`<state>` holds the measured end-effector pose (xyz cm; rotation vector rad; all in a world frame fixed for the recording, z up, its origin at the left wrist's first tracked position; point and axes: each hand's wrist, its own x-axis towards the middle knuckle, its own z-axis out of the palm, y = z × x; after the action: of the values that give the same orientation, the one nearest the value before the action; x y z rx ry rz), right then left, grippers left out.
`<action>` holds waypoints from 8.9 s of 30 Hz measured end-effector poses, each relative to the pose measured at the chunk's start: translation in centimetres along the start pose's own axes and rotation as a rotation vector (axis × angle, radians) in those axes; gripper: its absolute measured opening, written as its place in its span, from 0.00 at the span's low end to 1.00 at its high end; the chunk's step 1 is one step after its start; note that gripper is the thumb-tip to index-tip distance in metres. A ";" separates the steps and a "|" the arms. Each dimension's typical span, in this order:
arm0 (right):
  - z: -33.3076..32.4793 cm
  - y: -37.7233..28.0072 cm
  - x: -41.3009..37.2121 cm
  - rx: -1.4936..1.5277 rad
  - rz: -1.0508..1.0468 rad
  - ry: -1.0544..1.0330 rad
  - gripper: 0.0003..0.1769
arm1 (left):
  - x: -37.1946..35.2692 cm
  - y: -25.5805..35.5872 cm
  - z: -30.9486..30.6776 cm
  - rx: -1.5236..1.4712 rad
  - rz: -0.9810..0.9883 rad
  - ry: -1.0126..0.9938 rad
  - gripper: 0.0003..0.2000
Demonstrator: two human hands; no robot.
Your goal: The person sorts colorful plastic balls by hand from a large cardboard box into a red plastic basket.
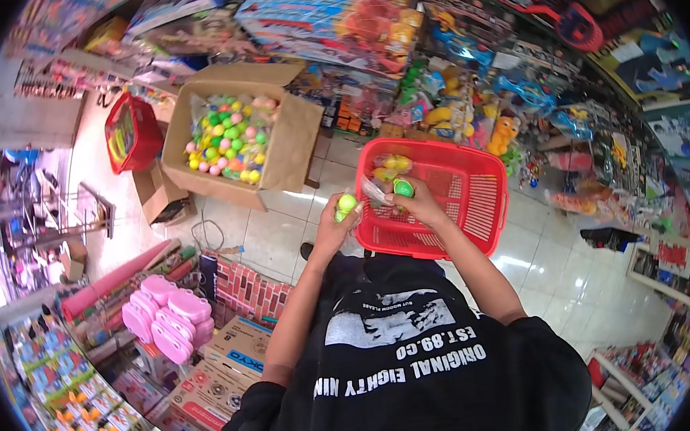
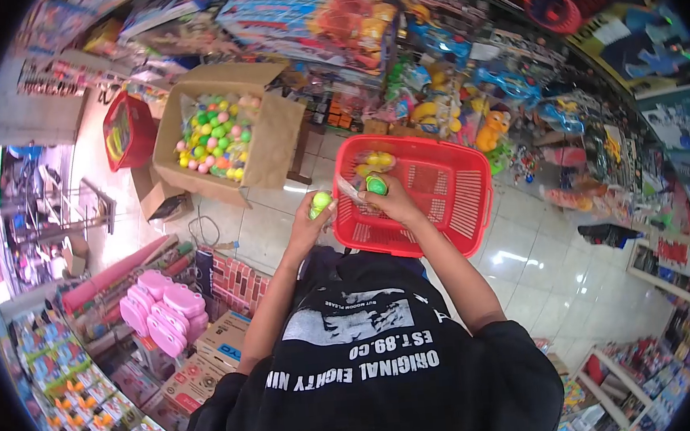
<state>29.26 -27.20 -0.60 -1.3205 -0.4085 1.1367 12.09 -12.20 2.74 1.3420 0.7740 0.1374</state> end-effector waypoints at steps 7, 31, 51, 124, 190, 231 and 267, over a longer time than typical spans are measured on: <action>11.5 -1.0 2.9 0.003 -0.011 -0.081 0.09 | -4.5 -2.9 -12.0 -0.088 0.092 0.176 0.19; 33.3 0.5 12.9 -0.088 0.058 0.127 0.22 | -8.7 -8.2 -37.6 -0.250 0.117 0.405 0.21; 33.7 5.5 31.9 -1.001 -0.090 -0.211 0.14 | 7.5 4.2 -46.8 0.227 0.254 0.204 0.22; 29.3 60.3 -21.9 -0.559 0.700 1.081 0.13 | 16.4 -21.6 -17.3 1.003 -0.006 -0.943 0.15; -3.9 13.3 5.6 -0.948 0.250 0.527 0.37 | -1.3 -2.3 1.4 -0.320 -0.073 0.160 0.17; 33.0 -0.7 9.1 -0.226 0.156 -0.058 0.23 | -9.8 -4.9 -34.4 -0.449 -0.001 0.227 0.20; 30.8 -4.9 26.3 -0.282 0.158 0.071 0.19 | 17.1 6.7 -37.5 0.147 0.050 -0.170 0.15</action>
<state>18.56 12.02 3.13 -1.6590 -0.4292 1.1891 5.66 29.02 0.68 1.4919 0.6169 0.0056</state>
